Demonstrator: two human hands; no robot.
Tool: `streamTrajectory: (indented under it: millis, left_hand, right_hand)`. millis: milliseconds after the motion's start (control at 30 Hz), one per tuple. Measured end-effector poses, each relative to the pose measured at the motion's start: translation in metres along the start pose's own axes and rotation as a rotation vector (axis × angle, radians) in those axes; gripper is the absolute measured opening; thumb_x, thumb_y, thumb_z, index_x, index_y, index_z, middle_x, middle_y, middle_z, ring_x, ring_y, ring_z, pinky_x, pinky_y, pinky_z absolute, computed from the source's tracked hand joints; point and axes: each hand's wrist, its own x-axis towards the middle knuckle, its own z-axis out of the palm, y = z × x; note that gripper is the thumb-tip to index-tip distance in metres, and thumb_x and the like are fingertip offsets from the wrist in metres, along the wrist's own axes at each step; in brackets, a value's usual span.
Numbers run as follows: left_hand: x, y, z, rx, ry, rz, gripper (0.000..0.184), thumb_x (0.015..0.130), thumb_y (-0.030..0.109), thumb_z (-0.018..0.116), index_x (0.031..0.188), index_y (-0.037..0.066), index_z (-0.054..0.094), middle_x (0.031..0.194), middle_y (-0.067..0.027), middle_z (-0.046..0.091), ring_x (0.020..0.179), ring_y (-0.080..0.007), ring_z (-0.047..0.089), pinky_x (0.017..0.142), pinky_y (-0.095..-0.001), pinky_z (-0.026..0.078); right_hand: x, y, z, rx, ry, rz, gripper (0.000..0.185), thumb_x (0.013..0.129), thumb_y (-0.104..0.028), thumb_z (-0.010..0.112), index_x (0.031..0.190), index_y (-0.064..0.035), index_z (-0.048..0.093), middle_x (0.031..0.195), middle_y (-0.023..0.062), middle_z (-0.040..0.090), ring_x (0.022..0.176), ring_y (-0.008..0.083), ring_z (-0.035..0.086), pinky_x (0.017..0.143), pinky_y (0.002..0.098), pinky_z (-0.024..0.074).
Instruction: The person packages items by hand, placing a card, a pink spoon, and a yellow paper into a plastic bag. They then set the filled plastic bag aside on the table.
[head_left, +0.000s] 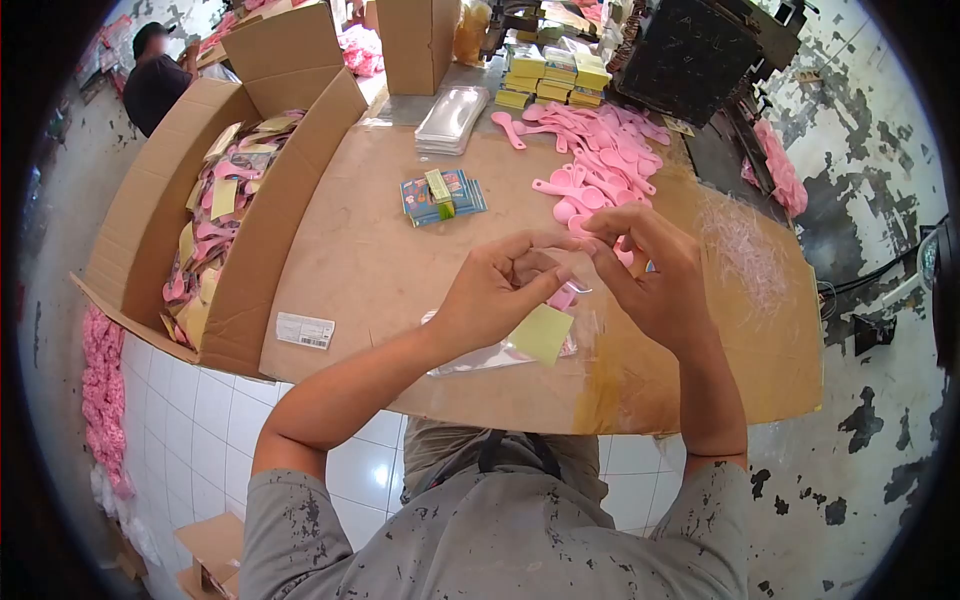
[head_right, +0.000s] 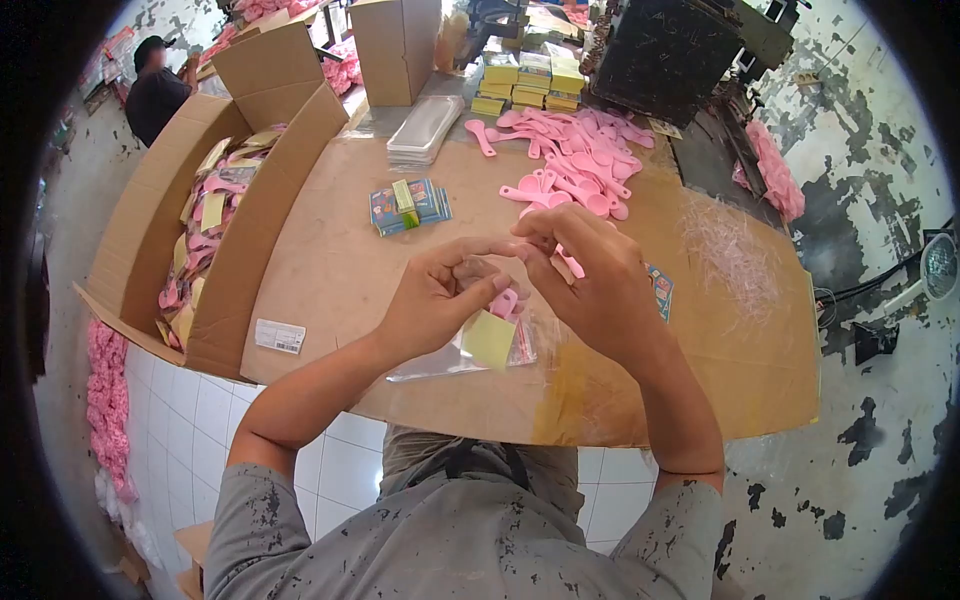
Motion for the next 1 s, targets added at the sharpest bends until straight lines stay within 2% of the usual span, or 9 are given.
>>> streamTrajectory:
  millis: [67,267,567,667,767,833,900,967,1000]
  left_hand:
    - [-0.001,0.001,0.002,-0.017,-0.001,-0.012,0.042,0.102,0.004,0.065,0.143,0.002,0.056,0.095,-0.0084,0.078,0.088,-0.0066,0.072,0.07,-0.0193,0.052]
    - [-0.004,-0.001,0.004,0.099,0.087,0.11,0.044,0.1,0.002,0.067,0.142,-0.003,0.054,0.091,-0.0072,0.076,0.081,-0.0066,0.071,0.067,-0.0204,0.052]
    - [-0.008,0.005,0.004,0.597,0.056,0.192,0.053,0.093,0.004,0.074,0.142,-0.005,0.056,0.088,-0.0089,0.077,0.075,-0.0114,0.074,0.064,-0.0245,0.056]
    - [-0.006,-0.002,0.004,0.603,0.077,0.205,0.051,0.094,0.003,0.072,0.143,-0.002,0.058,0.091,-0.0089,0.078,0.072,-0.0117,0.074,0.064,-0.025,0.057]
    - [-0.005,0.001,-0.004,0.565,-0.078,0.103,0.055,0.095,0.004,0.072,0.147,-0.002,0.054,0.092,-0.0084,0.078,0.077,-0.0103,0.073,0.067,-0.0257,0.058]
    - [-0.005,-0.003,-0.002,0.438,-0.066,0.052,0.057,0.096,0.003,0.07,0.149,-0.001,0.051,0.095,-0.0088,0.078,0.081,-0.0098,0.073,0.071,-0.0253,0.058]
    - [-0.004,-0.007,-0.002,0.301,-0.048,0.028,0.057,0.097,0.001,0.069,0.151,0.0,0.049,0.099,-0.0095,0.078,0.086,-0.0095,0.073,0.074,-0.0249,0.058]
    - [-0.002,-0.008,-0.005,0.152,-0.022,0.034,0.058,0.098,0.0,0.066,0.152,0.0,0.047,0.103,-0.0106,0.078,0.091,-0.0093,0.072,0.078,-0.0244,0.058]
    - [-0.002,-0.004,-0.005,0.182,-0.016,0.012,0.056,0.099,0.0,0.066,0.151,0.0,0.047,0.104,-0.0112,0.078,0.091,-0.0094,0.072,0.078,-0.0243,0.057]
  right_hand:
    - [0.002,-0.002,0.001,0.009,0.031,0.033,0.019,0.09,-0.003,0.075,0.108,-0.0044,0.07,0.109,0.0093,0.07,0.094,0.0254,0.071,0.076,0.0361,0.0562]
    - [0.008,-0.001,0.013,-0.484,0.17,-0.451,0.025,0.078,-0.005,0.079,0.101,-0.0068,0.071,0.109,0.0069,0.067,0.104,0.0251,0.066,0.087,0.0382,0.0487]
    - [0.01,0.006,0.031,-0.838,0.135,-0.599,0.024,0.073,-0.014,0.072,0.095,-0.0038,0.069,0.104,0.0047,0.064,0.105,0.0214,0.062,0.089,0.0371,0.045]
    - [0.017,0.009,0.025,-0.681,0.128,-0.441,0.019,0.076,-0.011,0.07,0.094,-0.0058,0.067,0.099,0.0056,0.063,0.102,0.0231,0.061,0.087,0.0365,0.0444]
    - [0.021,0.038,-0.006,-0.467,0.324,-0.242,0.008,0.086,-0.01,0.066,0.092,-0.0064,0.064,0.091,0.002,0.061,0.09,0.0184,0.06,0.08,0.0332,0.0445]
    - [0.013,0.058,-0.035,0.061,0.245,0.156,0.008,0.096,-0.011,0.061,0.09,-0.0062,0.061,0.086,-0.0007,0.059,0.08,0.0114,0.057,0.068,0.0287,0.0431]
    - [-0.006,0.065,-0.088,0.426,0.057,0.362,0.009,0.1,-0.009,0.058,0.093,-0.0052,0.058,0.084,-0.0026,0.057,0.073,0.0056,0.052,0.06,0.0245,0.0409]
    - [-0.047,0.127,-0.147,0.888,-0.029,0.263,0.001,0.099,-0.005,0.059,0.099,-0.0054,0.058,0.087,0.0001,0.056,0.07,0.0051,0.049,0.057,0.0231,0.0404]
    - [-0.059,0.154,-0.168,1.021,-0.038,0.279,0.008,0.098,-0.004,0.059,0.105,-0.0058,0.058,0.095,0.0027,0.057,0.08,0.0101,0.05,0.066,0.0265,0.0403]
